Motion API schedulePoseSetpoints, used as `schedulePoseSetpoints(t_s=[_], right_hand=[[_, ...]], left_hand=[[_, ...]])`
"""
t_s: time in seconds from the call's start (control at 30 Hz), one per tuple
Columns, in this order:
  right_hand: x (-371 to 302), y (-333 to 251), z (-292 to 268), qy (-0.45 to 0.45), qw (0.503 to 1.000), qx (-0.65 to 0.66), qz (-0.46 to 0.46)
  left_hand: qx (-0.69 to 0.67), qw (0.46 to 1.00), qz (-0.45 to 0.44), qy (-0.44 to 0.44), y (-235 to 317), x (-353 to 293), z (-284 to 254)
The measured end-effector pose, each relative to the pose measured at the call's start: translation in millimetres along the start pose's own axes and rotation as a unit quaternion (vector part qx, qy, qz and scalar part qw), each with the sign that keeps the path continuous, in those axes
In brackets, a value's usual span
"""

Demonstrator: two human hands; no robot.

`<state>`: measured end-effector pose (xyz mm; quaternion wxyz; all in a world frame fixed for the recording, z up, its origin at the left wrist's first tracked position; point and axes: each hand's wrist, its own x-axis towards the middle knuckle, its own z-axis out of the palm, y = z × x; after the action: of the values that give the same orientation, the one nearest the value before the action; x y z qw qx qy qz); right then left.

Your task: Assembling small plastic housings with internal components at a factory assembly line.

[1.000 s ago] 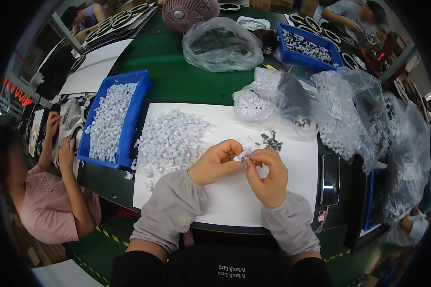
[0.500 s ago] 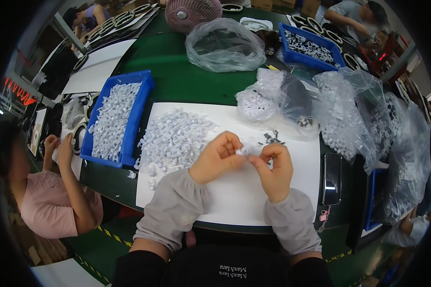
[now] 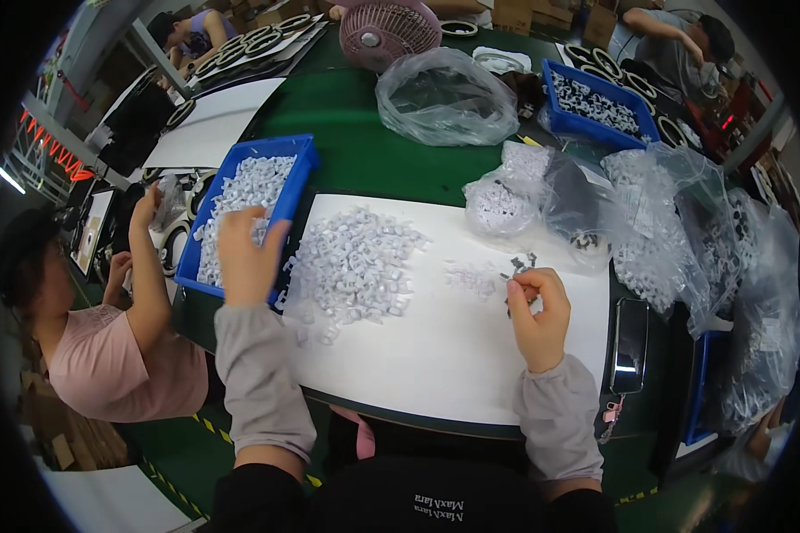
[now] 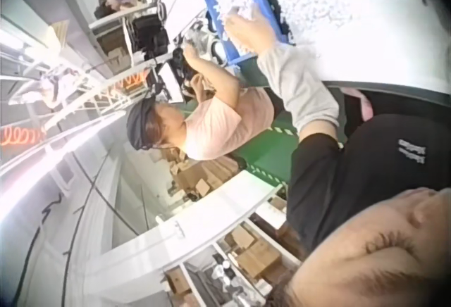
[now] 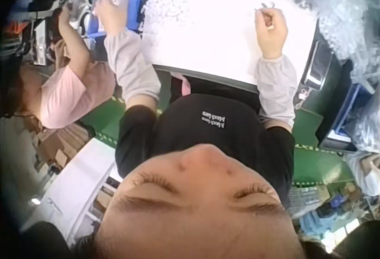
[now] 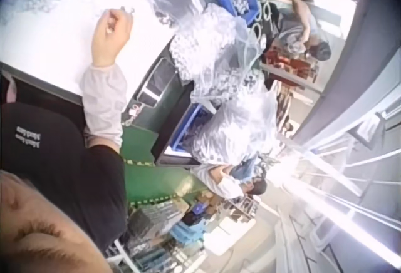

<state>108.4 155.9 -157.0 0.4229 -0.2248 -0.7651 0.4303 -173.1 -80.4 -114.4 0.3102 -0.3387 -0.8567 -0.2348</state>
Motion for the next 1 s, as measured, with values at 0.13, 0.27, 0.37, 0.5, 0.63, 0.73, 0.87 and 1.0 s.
schedulePoseSetpoints(t_s=[0.13,0.27,0.37,0.5,0.63,0.73,0.87,1.0], right_hand=[[-1.3,7.2,-1.8,-0.005,0.999,-0.047,-0.011],[-3.5,7.1,5.1,-0.051,0.983,-0.135,-0.115],[1.4,9.0,0.2,-0.048,0.978,-0.162,-0.118],[16.0,11.1,-24.0,-0.002,0.987,-0.153,-0.046],[18.2,18.8,-37.7,-0.084,0.98,-0.181,-0.026],[12.1,23.0,-32.6,-0.177,0.962,-0.206,-0.037],[9.3,18.0,-27.5,-0.21,0.942,-0.253,-0.072],[8.9,16.1,-21.9,-0.238,0.91,-0.328,-0.088]], left_hand=[[-0.217,0.933,0.1,-0.269,85.5,-25.0,12.9],[-0.164,0.931,0.171,-0.278,108.8,-50.7,27.9],[-0.125,0.937,0.19,-0.263,115.6,-57.7,29.9],[-0.107,0.943,0.2,-0.245,116.1,-61.7,29.0],[-0.11,0.946,0.207,-0.223,112.8,-64.5,35.1],[-0.131,0.952,0.179,-0.212,117.2,-61.1,34.3],[-0.277,0.924,0.115,-0.238,137.4,-43.8,29.1],[-0.523,0.813,-0.003,-0.255,177.9,-33.6,29.9]])
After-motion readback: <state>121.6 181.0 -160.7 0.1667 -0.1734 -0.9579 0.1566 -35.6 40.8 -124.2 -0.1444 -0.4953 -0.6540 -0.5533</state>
